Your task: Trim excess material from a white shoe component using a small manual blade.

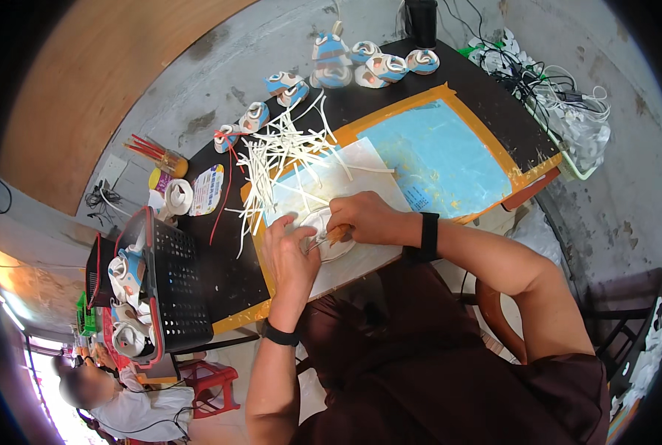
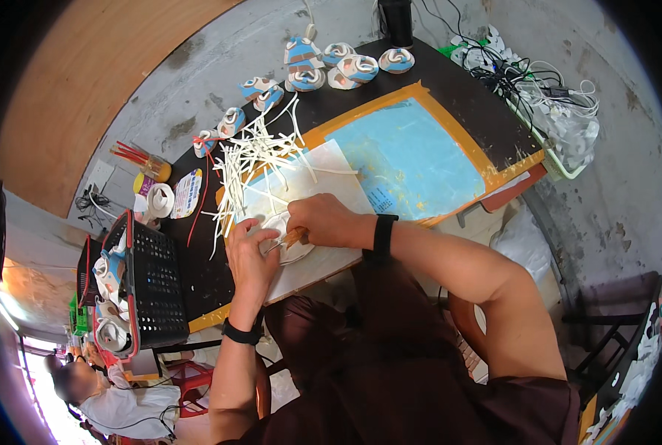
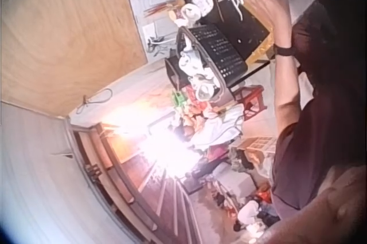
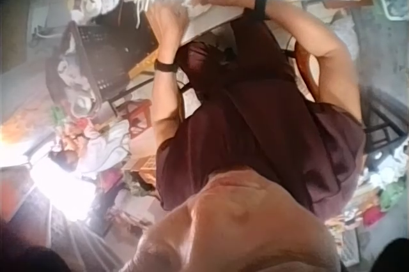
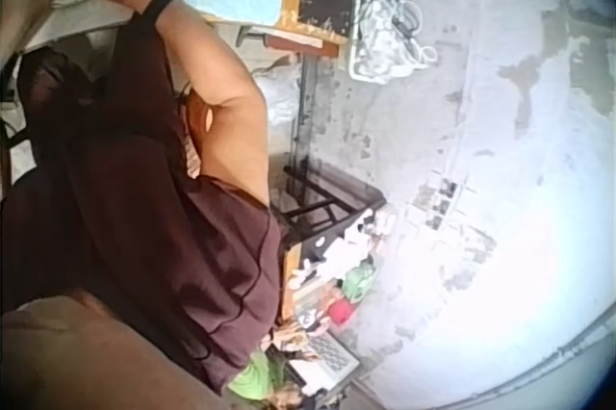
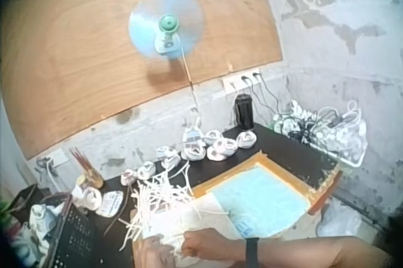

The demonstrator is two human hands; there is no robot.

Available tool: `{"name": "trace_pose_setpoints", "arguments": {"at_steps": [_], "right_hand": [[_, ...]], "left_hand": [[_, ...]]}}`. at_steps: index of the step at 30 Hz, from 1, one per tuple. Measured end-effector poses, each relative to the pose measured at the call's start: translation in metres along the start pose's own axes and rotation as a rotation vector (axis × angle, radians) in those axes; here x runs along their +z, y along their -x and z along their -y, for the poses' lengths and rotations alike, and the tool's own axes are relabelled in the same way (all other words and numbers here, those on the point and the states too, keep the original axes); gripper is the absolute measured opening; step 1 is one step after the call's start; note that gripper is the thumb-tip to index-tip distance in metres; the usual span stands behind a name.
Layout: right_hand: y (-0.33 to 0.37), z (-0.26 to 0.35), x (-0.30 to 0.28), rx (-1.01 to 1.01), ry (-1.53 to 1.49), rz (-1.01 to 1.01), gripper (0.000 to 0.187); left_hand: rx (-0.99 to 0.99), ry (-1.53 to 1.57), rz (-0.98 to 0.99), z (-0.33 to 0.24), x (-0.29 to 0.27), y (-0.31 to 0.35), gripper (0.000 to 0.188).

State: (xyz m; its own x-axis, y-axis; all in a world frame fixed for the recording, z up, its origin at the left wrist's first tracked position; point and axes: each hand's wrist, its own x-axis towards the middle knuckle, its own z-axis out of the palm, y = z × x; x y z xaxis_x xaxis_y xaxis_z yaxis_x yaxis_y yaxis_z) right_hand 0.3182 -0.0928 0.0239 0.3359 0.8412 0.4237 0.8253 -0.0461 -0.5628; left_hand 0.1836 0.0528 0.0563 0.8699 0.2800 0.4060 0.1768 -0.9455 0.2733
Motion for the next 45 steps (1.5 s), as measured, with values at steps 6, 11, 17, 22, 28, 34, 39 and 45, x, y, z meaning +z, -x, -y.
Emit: {"name": "trace_pose_setpoints", "arguments": {"at_steps": [6,11,17,22,28,34,39,45], "right_hand": [[-0.001,-0.006,-0.003,-0.049,-0.016,0.063,0.028],[0.001,-0.014,-0.004,-0.006,-0.132,0.051,0.036],[0.003,-0.025,0.004,0.034,-0.254,0.01,0.043],[0.002,-0.022,0.003,0.043,-0.224,0.027,0.04],[0.003,-0.015,-0.001,0.028,-0.089,0.152,0.042],[0.0,-0.013,-0.001,-0.003,0.014,0.208,0.037],[-0.001,-0.015,-0.001,-0.012,0.03,0.244,0.039],[-0.001,-0.012,-0.004,-0.043,0.087,0.301,0.046]], "left_hand": [[0.058,-0.006,0.065,0.004,0.005,-0.016,0.017],[0.058,-0.094,0.073,-0.003,0.007,-0.025,0.013],[0.015,0.014,0.175,0.009,0.018,-0.029,0.015],[0.044,0.095,0.201,0.016,0.019,-0.028,0.012],[0.006,0.129,0.113,0.007,0.017,-0.017,0.01],[0.078,-0.043,0.129,0.0,0.015,-0.022,0.01],[0.148,-0.13,0.108,0.001,0.017,-0.023,0.013],[-0.028,0.161,0.14,0.015,0.016,-0.017,0.009]]}}
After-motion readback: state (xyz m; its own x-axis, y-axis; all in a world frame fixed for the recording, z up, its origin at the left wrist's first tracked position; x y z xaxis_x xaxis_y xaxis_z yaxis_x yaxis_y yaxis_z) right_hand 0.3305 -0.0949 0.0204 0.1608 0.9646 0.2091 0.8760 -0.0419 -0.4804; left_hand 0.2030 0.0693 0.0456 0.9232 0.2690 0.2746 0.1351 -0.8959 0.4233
